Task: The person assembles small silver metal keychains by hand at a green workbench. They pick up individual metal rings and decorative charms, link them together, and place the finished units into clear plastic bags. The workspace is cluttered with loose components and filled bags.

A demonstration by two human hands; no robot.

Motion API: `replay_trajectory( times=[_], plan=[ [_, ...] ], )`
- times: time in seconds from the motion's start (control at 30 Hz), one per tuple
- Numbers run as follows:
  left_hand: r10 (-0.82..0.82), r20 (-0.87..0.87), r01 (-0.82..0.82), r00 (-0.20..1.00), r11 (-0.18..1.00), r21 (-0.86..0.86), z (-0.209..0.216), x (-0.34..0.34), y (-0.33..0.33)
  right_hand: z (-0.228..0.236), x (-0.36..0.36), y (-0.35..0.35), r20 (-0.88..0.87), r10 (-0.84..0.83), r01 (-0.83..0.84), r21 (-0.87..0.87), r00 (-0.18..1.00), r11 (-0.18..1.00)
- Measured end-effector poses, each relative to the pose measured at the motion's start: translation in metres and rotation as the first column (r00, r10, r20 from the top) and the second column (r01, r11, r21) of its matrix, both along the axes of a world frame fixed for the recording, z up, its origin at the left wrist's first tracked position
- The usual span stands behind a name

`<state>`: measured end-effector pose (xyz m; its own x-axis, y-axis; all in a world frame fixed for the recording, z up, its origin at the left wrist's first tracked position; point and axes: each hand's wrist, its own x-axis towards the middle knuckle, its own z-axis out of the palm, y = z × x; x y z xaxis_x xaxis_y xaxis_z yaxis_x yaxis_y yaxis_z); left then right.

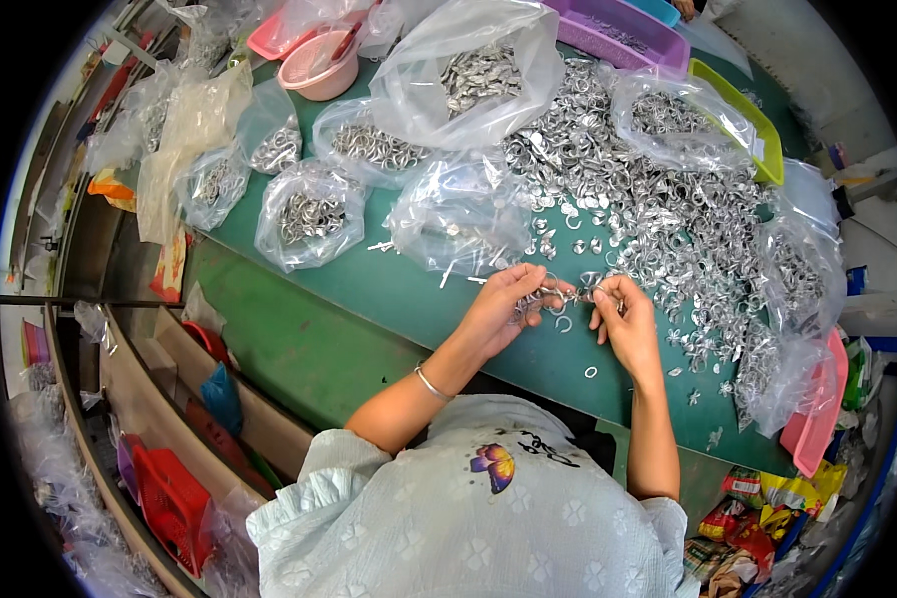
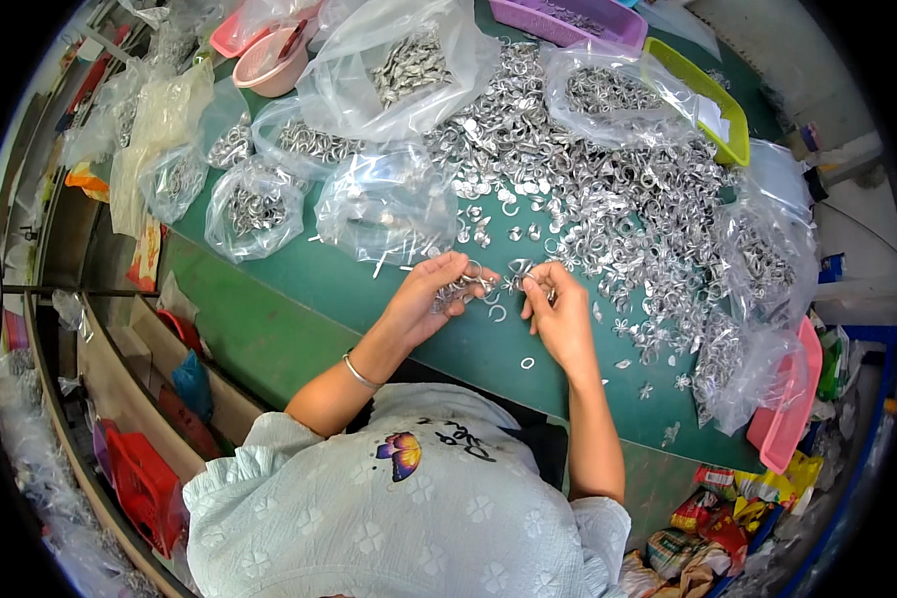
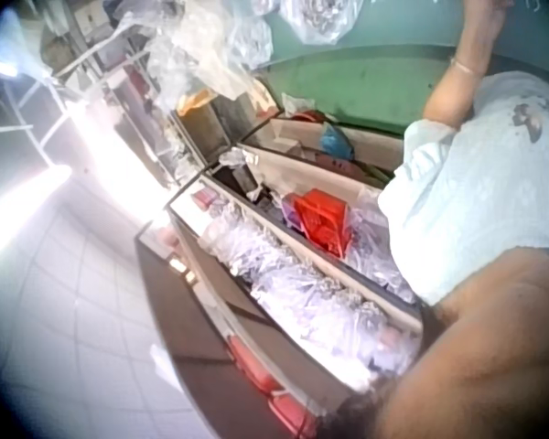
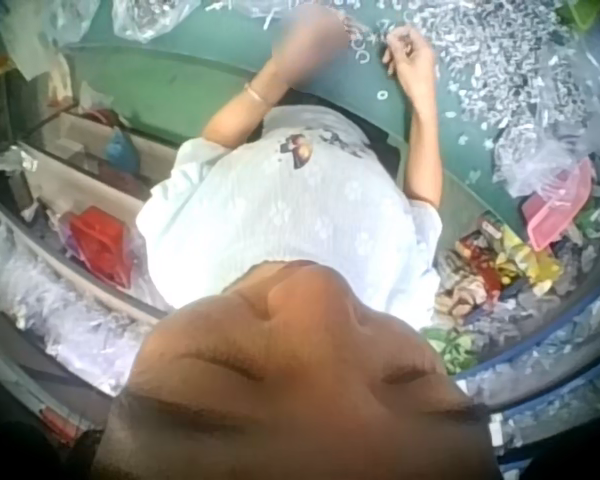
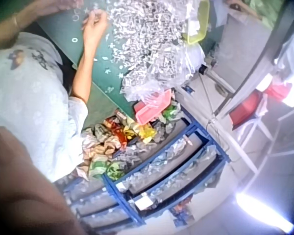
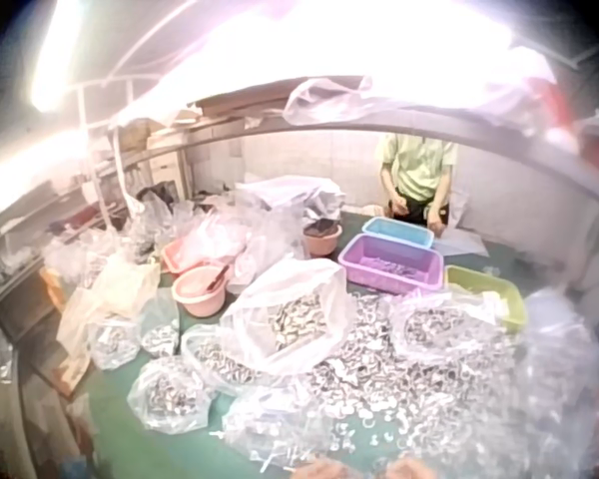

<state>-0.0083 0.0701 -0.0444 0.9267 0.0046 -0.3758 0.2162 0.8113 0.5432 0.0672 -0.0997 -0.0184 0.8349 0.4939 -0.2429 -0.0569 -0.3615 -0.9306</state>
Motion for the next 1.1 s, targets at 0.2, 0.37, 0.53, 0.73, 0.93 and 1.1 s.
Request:
replay_trajectory(
  times=[0.2,0.37,0.53,0.73,0.93,1.1],
  plan=[
    [-0.019,-0.037,0.013,0.999,0.987,-0.159,0.002,-0.004,-0.003,-0.001,-0.006,0.001,0.410,0.031,0.049,-0.185,0.912,0.982],
    [0.025,-0.042,-0.035,0.999,0.965,-0.261,0.000,-0.011,-0.014,0.024,-0.031,0.013,0.227,0.078,-0.087,0.028,0.971,0.996],
    [0.040,0.043,-0.029,0.998,0.973,-0.229,0.000,-0.020,-0.024,0.001,-0.034,0.013,0.167,-0.045,0.018,0.155,0.985,0.988],
    [0.058,0.110,-0.073,0.992,0.987,0.144,0.008,-0.022,-0.027,0.011,-0.040,0.017,0.162,-0.091,0.064,0.167,0.983,0.984],
    [0.092,0.386,-0.367,0.918,0.569,0.736,0.021,-0.025,-0.026,0.015,-0.043,0.010,0.029,-0.045,0.037,0.241,0.999,0.970],
    [0.099,0.439,-0.444,0.893,0.354,0.823,0.028,-0.027,-0.031,0.020,-0.050,0.013,0.326,-0.030,-0.052,0.242,0.945,0.969]
  ],
)
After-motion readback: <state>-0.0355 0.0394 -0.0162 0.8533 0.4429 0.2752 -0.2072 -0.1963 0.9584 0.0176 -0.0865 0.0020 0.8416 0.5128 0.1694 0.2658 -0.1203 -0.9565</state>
